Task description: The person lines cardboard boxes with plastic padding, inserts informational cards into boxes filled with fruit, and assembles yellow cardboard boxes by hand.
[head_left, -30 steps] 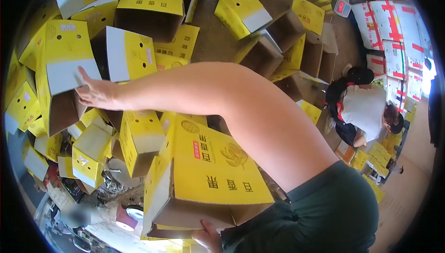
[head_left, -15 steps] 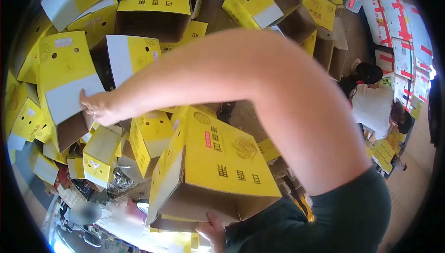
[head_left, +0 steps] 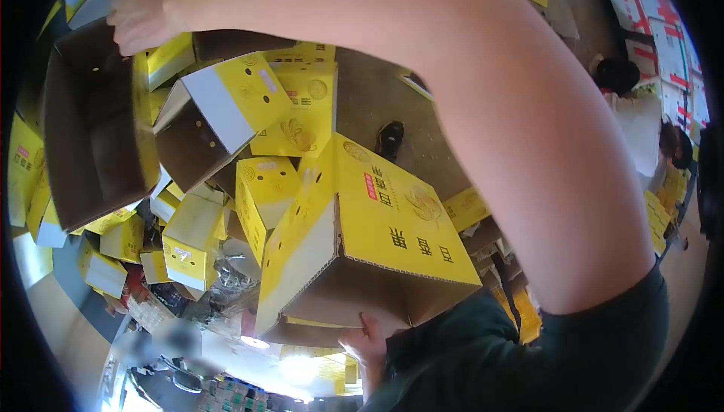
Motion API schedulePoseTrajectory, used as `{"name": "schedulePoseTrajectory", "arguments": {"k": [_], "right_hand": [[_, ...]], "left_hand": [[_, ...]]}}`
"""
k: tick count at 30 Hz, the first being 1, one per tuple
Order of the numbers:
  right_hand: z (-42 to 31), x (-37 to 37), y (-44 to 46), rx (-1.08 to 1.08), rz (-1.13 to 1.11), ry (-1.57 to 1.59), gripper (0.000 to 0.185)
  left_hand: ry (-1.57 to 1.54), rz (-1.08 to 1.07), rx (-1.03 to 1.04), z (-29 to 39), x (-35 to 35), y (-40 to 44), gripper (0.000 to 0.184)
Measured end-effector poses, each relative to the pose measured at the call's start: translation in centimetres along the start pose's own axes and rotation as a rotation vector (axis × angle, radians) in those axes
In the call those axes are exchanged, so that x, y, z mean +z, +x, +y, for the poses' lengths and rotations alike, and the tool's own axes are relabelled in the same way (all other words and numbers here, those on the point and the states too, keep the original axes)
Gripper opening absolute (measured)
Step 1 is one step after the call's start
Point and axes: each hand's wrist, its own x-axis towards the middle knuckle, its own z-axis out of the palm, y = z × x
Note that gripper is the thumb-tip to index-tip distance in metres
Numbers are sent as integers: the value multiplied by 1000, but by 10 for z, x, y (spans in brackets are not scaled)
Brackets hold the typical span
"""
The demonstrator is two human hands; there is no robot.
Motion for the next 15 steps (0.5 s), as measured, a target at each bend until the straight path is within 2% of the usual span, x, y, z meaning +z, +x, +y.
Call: {"name": "schedulePoseTrajectory", "arguments": {"k": [2, 3, 4, 5, 7, 9, 10, 11, 13, 14, 15], "right_hand": [[-2, -14, -17, 132, 165, 391, 16], [-19, -5, -21, 192, 529, 414, 14], [-22, -72, -38, 174, 165, 214, 13], [-36, -82, -51, 233, 515, 215, 14], [-44, -152, -101, 249, 312, 259, 12], [-55, -190, -155, 430, 498, 269, 11], [-63, -202, -185, 500, 401, 214, 10], [-74, -214, -220, 566, 298, 154, 10], [-90, -262, -307, 699, 242, 126, 31], [-106, -266, -347, 770, 113, 150, 15], [-141, -273, -382, 907, -156, 226, 16]], "left_hand": [[55, 20, 47, -1, 3, -3, 37], [-1, 76, 107, -2, 7, 0, 36], [2, 65, 127, -3, 8, 1, 36], [-4, 72, 125, -3, 8, 0, 35], [-2, 67, 122, -9, 9, -4, 34], [45, 88, 202, -20, 12, -6, 31], [64, 85, 246, -21, 12, -8, 31], [49, 70, 201, -22, 11, -9, 32], [88, 68, 94, -52, 12, -13, 39], [83, 59, 106, -60, 10, -12, 39], [111, 43, 91, -66, 7, -11, 42]]}}
